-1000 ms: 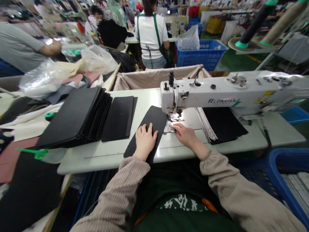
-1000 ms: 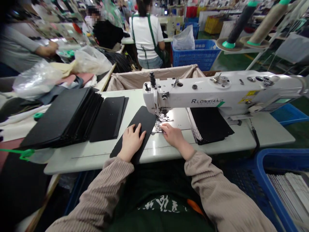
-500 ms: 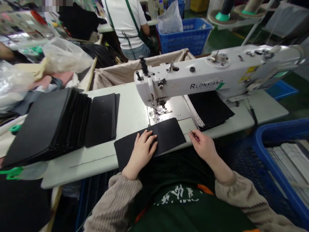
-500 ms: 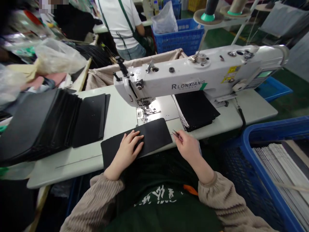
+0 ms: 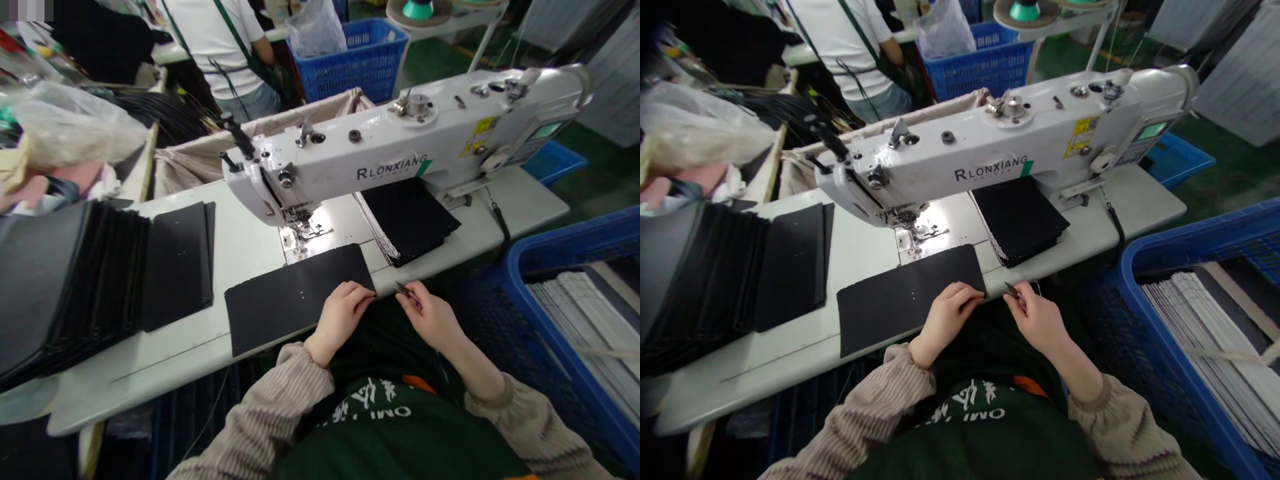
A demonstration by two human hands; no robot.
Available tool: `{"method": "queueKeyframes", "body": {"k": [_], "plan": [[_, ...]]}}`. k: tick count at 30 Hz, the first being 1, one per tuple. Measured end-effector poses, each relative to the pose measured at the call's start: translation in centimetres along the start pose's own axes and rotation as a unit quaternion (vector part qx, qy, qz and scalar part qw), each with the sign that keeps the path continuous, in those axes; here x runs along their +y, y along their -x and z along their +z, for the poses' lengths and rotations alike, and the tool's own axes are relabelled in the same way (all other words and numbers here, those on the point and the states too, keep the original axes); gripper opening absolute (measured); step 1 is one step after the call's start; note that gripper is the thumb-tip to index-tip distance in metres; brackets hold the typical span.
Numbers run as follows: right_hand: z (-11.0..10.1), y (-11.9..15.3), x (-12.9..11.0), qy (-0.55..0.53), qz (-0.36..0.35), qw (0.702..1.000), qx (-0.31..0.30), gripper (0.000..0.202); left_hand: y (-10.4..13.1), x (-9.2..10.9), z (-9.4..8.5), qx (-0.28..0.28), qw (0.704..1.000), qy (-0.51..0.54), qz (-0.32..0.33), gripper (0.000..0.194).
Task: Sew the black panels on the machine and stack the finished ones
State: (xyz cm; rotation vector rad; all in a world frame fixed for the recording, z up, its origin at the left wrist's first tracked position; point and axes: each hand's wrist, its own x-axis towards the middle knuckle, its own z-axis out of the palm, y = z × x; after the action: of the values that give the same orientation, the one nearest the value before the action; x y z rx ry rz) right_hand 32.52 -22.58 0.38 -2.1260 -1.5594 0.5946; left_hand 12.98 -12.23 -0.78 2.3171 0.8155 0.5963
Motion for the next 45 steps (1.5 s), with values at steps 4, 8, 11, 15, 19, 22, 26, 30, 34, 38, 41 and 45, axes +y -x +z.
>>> {"method": "queueKeyframes", "body": {"k": [4, 8, 11, 15, 19, 22, 26, 30, 34, 38, 41, 45], "plan": [[0.3, 0.5, -1.2, 0.015, -0.061, 0.996, -0.058, 0.025, 0.5, -0.3, -0.9, 0.012, 0.998, 0.066, -0.016, 0.013], [1.2, 0.2, -2.3, 0.058, -0.090, 0.992, -0.062, 0.024, 0.7, -0.2, -0.8, 0.014, 0.998, 0.064, -0.018, 0.009], [1.8, -0.2, -2.6, 0.095, -0.088, 0.990, -0.055, 0.024, 0.6, -0.2, -0.6, 0.011, 0.998, 0.056, -0.007, 0.010], [2.0, -0.4, -2.4, 0.115, -0.098, 0.987, -0.051, 0.025, 0.5, 0.0, -1.1, -0.007, 0.998, 0.060, 0.024, 0.011], [1.7, -0.5, -2.0, 0.117, -0.105, 0.987, -0.038, 0.028, 2.3, -0.4, -3.6, -0.009, 0.998, 0.052, 0.036, 0.010], [1.2, -0.7, -1.6, 0.102, -0.096, 0.990, -0.020, 0.030, 5.8, -1.8, -6.9, -0.027, 0.998, 0.028, 0.051, 0.007], [0.9, -1.4, -1.5, 0.058, -0.116, 0.991, 0.015, 0.033, 11.5, -4.6, -11.2, -0.006, 0.999, -0.051, 0.009, 0.023], [1.5, -2.5, -2.1, 0.067, -0.191, 0.979, -0.003, 0.036, 15.4, -7.1, -13.3, 0.018, 0.987, -0.132, -0.090, 0.043], [1.3, -3.7, -3.1, -0.048, -0.229, 0.971, -0.048, 0.025, 17.3, -7.8, -14.8, 0.067, 0.989, -0.028, -0.130, 0.027], [-0.4, -4.5, -5.3, -0.178, -0.181, 0.966, -0.040, 0.019, 17.7, -6.0, -17.1, 0.238, 0.938, 0.057, -0.247, 0.020], [-1.6, -4.7, -7.1, -0.213, -0.149, 0.965, -0.022, 0.021, 17.1, -4.7, -18.4, 0.322, 0.880, 0.128, -0.325, 0.032], [-2.1, -5.0, -8.9, -0.233, -0.117, 0.965, -0.017, 0.023, 16.3, -3.9, -19.1, 0.341, 0.825, 0.264, -0.365, 0.044]]}}
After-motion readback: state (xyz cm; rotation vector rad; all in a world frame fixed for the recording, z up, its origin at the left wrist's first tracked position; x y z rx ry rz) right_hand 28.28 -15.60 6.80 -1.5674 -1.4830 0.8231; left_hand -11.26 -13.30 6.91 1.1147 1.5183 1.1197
